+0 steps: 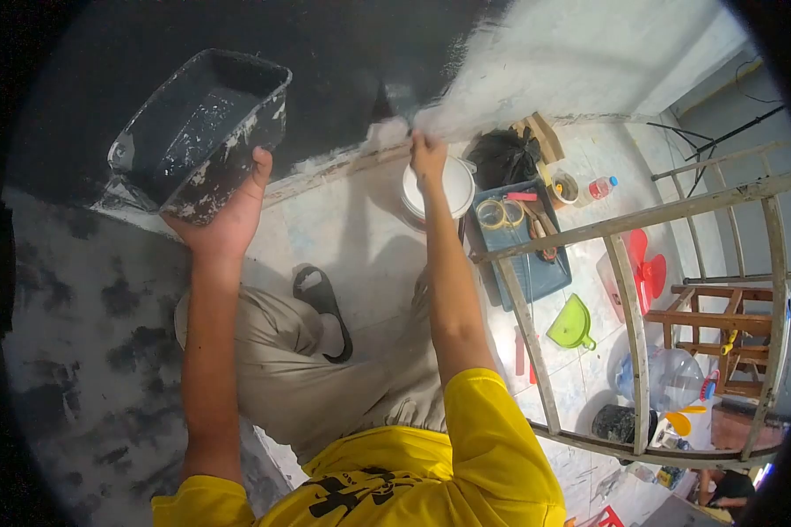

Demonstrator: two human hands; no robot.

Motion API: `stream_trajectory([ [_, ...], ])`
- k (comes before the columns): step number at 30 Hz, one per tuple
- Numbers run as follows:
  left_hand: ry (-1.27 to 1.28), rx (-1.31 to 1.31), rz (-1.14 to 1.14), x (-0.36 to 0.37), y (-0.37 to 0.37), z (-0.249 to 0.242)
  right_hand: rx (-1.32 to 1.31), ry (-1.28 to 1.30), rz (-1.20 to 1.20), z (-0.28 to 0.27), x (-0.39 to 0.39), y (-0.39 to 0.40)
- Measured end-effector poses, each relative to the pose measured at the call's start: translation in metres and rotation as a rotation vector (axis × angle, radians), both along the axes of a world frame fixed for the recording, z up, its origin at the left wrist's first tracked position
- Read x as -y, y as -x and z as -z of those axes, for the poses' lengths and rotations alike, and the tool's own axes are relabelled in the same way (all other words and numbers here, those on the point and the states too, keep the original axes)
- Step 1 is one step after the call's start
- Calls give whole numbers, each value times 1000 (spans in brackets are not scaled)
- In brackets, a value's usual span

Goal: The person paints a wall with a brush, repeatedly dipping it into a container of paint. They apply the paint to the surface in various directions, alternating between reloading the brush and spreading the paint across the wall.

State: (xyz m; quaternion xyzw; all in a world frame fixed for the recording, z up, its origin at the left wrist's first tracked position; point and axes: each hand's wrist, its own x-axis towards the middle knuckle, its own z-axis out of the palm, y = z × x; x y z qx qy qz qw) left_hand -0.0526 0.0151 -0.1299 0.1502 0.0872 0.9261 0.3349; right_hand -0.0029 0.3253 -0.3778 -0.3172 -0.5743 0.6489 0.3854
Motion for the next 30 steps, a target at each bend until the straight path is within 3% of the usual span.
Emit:
stream_trajectory([
  [1,-7,-24,4,0,1,1,175,11,-24,30,-1,3],
  [2,1,-2,2,2,0,2,361,-182,35,63,-4,11],
  [4,5,28,-5,-2,-3,-2,569,-202,18,65,-1,13],
  [7,252,179,-112,-4,-1,-9,461,-178,88,30,5,6],
  [10,320,192,-175,-6,-4,-11,20,-19,-28,-36,22,-32],
  [11,342,179,-190,-5,2,-4,5,-55,-38,-55,29,-54],
  [12,323,189,-159,-4,1,-5,73,-29,-45,-77,42,-82],
  [13,297,197,-134,-4,-4,-11,79,-78,2,-59,43,-102],
  [14,324,102,-96,-4,-9,-23,7,85,-87,-73,57,-131],
  [15,330,107,-24,2,-11,-29,108,99,-119,-90,74,-163],
  [16,388,106,-38,7,-2,-1,341,7,-234,-80,75,-199],
  [17,441,98,-51,8,7,22,311,-260,-185,-98,95,-222],
  [18,376,291,-19,9,-9,5,407,-265,-162,-105,109,-246],
  [19,363,20,6,18,-6,35,513,-162,-214,-101,114,-266],
  [20,430,19,13,26,-11,47,627,-49,-270,-95,118,-291],
  [22,464,170,34,45,-33,49,622,-280,-243,-53,126,-332],
  [24,150,56,229,62,-40,69,618,-121,-260,-32,133,-355],
  [27,470,270,91,82,-53,81,611,-3,-138,-34,154,-365],
  [30,403,78,125,116,-56,112,559,101,-70,-34,166,-347],
])
